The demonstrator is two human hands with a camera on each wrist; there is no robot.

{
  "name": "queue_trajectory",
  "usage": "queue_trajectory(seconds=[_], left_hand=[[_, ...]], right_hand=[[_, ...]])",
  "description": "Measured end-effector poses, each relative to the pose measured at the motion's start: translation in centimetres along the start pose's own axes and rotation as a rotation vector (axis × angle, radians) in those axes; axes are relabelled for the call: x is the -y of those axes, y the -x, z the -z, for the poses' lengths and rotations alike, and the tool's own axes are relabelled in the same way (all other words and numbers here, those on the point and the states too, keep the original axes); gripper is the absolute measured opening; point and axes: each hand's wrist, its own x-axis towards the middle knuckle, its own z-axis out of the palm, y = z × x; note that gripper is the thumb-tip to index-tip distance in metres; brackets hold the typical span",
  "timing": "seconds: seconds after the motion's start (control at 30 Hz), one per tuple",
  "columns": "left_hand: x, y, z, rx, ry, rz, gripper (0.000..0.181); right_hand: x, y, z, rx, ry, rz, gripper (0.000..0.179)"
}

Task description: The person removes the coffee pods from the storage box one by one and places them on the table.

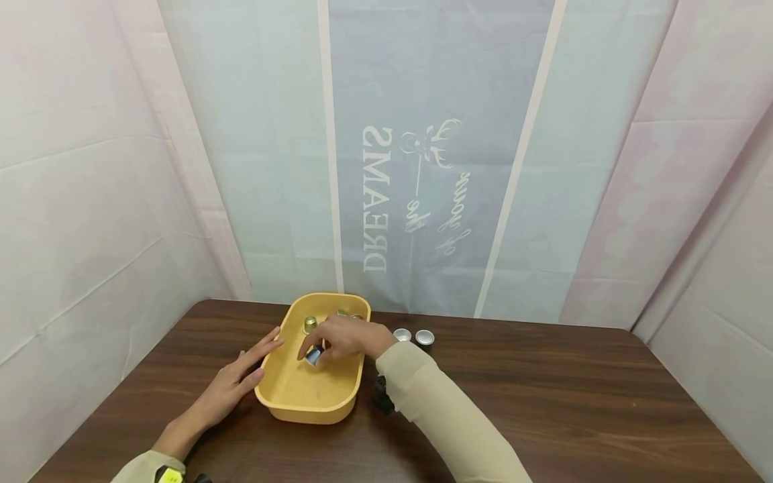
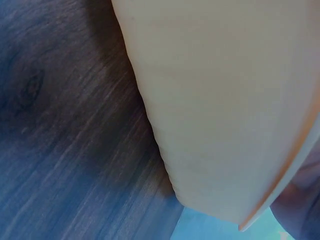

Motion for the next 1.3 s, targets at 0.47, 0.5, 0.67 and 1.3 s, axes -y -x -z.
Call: queue_trajectory(seconds=[0.47, 0.5, 0.67, 1.3], left_hand=[[0.1, 0.1, 0.0, -0.002, -0.009, -0.013, 0.054], [0.1, 0.1, 0.0, 0.001, -0.007, -0.01, 0.054], [-0.1, 0.1, 0.1, 0.0, -0.005, -0.002, 0.052], [0.0, 0.1, 0.0, -0.019, -0.015, -0.027, 0.052]], right_hand=[[-0.2, 0.9, 1.1, -0.176, -0.046, 0.048, 0.035], [-0.2, 1.0, 1.1, -0.193, -0.048, 0.048, 0.035], [-0.1, 1.7, 1.3, -0.306, -0.062, 0.032, 0.034], [-0.4, 5.9, 1.4, -0.689, -0.202, -0.059, 0.037]])
